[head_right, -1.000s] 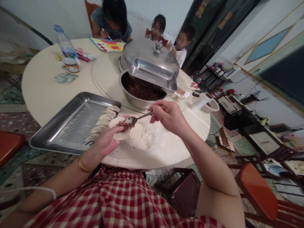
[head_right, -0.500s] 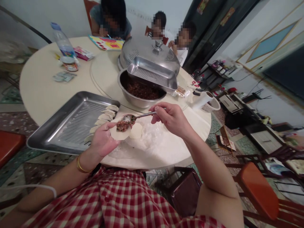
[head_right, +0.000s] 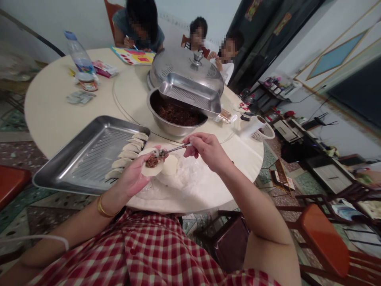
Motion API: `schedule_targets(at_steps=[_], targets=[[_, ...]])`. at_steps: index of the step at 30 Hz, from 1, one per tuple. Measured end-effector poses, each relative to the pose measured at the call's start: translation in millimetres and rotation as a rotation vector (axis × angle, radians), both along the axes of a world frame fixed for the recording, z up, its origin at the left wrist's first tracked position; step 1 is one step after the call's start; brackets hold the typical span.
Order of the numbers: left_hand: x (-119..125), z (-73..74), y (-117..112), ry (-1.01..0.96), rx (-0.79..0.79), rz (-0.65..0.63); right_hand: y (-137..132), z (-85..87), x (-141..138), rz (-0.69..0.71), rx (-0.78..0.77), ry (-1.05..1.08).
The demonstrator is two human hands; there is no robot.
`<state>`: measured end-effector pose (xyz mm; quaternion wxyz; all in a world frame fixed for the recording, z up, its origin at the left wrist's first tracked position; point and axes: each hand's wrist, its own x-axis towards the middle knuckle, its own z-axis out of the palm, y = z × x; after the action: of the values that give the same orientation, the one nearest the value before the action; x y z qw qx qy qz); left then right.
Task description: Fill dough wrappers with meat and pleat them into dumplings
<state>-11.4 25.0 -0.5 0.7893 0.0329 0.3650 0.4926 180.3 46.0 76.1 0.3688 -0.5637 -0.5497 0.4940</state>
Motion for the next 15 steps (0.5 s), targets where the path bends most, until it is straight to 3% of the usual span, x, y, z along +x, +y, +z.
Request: schedule_targets(at_steps=[9, 15], targets=[[-3.1, -7.0, -2.2, -0.054, 0.145, 0.022, -0.3, -33.0, 18.3, -0.177, -0.234, 0.354], [-0.6, -3.1, -3.1, 0.003, 0.17, -0.013, -0.7, -38.1, 24.3, -0.241, -0.216, 0.436]])
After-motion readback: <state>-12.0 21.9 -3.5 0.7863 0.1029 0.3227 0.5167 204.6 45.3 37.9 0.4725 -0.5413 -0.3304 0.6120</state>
